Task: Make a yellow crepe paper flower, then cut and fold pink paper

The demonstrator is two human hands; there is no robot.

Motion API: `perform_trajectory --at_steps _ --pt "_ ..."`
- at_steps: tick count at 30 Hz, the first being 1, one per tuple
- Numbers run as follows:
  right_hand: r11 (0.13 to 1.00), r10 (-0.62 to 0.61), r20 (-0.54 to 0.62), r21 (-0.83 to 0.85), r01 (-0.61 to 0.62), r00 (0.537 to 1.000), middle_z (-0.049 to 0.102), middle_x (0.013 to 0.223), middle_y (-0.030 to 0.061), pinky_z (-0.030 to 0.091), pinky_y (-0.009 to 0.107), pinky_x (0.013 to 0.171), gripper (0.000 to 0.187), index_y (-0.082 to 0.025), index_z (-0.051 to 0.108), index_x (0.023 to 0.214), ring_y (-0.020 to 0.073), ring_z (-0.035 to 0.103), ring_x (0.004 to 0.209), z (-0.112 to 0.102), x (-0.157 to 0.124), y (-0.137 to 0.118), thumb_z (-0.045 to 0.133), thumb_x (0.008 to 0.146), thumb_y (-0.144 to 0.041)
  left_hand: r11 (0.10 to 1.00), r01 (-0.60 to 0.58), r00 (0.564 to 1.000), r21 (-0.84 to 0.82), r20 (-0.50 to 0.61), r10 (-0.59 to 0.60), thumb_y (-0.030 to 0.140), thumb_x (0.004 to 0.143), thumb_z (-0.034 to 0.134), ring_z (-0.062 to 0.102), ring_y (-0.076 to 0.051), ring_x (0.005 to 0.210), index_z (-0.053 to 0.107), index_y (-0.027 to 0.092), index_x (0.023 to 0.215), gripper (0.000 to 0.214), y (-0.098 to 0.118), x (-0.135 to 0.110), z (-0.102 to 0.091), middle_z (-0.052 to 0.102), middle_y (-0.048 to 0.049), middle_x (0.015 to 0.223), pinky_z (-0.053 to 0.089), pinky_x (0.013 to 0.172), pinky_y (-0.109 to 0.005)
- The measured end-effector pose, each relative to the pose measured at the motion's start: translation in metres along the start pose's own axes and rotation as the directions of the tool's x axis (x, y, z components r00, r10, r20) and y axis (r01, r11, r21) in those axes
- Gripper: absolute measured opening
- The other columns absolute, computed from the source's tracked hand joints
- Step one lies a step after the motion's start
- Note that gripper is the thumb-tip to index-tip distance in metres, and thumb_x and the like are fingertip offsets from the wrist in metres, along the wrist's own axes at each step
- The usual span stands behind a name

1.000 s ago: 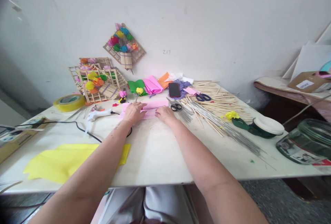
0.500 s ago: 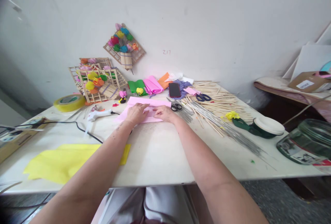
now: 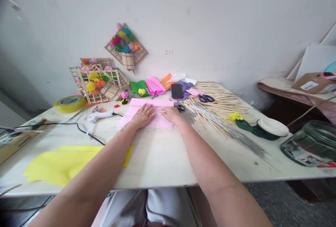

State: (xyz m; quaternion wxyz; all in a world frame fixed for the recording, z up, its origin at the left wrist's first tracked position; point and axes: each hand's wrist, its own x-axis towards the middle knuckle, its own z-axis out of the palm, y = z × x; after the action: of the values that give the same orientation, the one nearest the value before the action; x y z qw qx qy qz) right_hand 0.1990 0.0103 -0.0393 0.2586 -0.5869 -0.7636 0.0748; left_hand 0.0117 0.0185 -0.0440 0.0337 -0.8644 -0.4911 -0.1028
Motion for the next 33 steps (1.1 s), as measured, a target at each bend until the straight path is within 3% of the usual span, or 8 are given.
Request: perform_trajectory --at_steps 4,10,17,21,24,27,33 --pt "0.994 -0.068 0.062 -0.080 0.073 0.996 0.054 0.121 0.0077 0.032 0.036 0.098 0.037 -0.019 0.057 0.115 0.0229 0.048 0.114 0.001 0.004 -0.002 0.047 0.080 -0.029 0.998 0.060 0.993 -0.020 0.099 -0.057 0.050 0.085 0.015 0.008 -0.023 0.134 0.023 0.023 0.137 0.059 0.003 0.002 0.002 0.013 -0.0010 0.146 0.015 0.106 -0.043" --pt "0.983 -0.099 0.082 -0.145 0.111 0.992 0.047 0.129 0.0082 0.027 0.037 0.102 0.041 -0.017 0.050 0.122 0.0217 0.041 0.119 0.013 0.014 0.004 0.043 0.083 -0.024 0.990 0.140 0.979 -0.023 0.151 -0.135 0.052 0.084 0.011 0.003 -0.023 0.134 0.019 0.020 0.138 0.063 0.002 0.009 0.004 0.006 -0.0018 0.147 0.012 0.106 -0.044" --pt "0.963 -0.221 -0.058 -0.171 0.208 0.974 0.055 0.120 0.0076 0.032 0.033 0.098 0.035 -0.015 0.057 0.113 0.0185 0.047 0.112 0.003 0.006 0.001 0.049 0.080 -0.024 0.989 0.145 0.975 -0.001 0.171 -0.143 0.054 0.084 0.009 0.002 -0.023 0.134 0.018 0.023 0.138 0.064 0.001 0.012 0.002 0.005 -0.0001 0.147 0.012 0.106 -0.047" --pt "0.942 -0.292 -0.011 -0.175 0.286 0.956 0.064 0.102 0.0069 0.037 0.030 0.091 0.025 -0.015 0.066 0.095 0.0184 0.054 0.099 -0.007 -0.003 -0.009 0.054 0.076 -0.027 0.993 0.102 0.993 0.051 0.061 -0.105 0.050 0.085 0.013 0.010 -0.023 0.133 0.027 0.022 0.135 0.059 0.001 0.010 0.000 0.015 -0.0021 0.145 0.010 0.105 -0.051" --pt "0.941 -0.272 0.059 -0.191 0.279 0.960 0.065 0.091 0.0057 0.041 0.029 0.081 0.020 -0.017 0.068 0.086 0.0186 0.056 0.091 -0.011 -0.009 -0.016 0.055 0.075 -0.029 0.998 0.018 1.000 0.067 -0.009 -0.017 0.042 0.087 0.016 0.022 -0.018 0.130 0.035 0.017 0.131 0.054 0.001 0.008 -0.001 0.031 -0.0048 0.140 0.013 0.107 -0.043" --pt "0.943 -0.265 0.132 -0.173 0.285 0.955 0.064 0.091 0.0050 0.041 0.026 0.076 0.020 -0.020 0.068 0.086 0.0176 0.056 0.089 -0.012 -0.014 -0.022 0.055 0.075 -0.030 1.000 -0.004 0.997 0.024 0.073 0.002 0.043 0.087 0.014 0.023 -0.016 0.130 0.032 0.019 0.132 0.054 -0.002 0.008 -0.001 0.029 -0.0026 0.141 0.021 0.105 -0.040" --pt "0.942 -0.275 0.135 -0.159 0.295 0.952 0.061 0.096 0.0055 0.039 0.026 0.079 0.022 -0.020 0.066 0.092 0.0173 0.053 0.094 -0.010 -0.019 -0.025 0.054 0.076 -0.029 0.999 0.044 0.981 -0.006 0.190 -0.042 0.050 0.086 0.011 0.010 -0.021 0.133 0.017 0.024 0.138 0.059 -0.011 0.014 -0.001 0.014 0.0013 0.146 0.013 0.106 -0.043"
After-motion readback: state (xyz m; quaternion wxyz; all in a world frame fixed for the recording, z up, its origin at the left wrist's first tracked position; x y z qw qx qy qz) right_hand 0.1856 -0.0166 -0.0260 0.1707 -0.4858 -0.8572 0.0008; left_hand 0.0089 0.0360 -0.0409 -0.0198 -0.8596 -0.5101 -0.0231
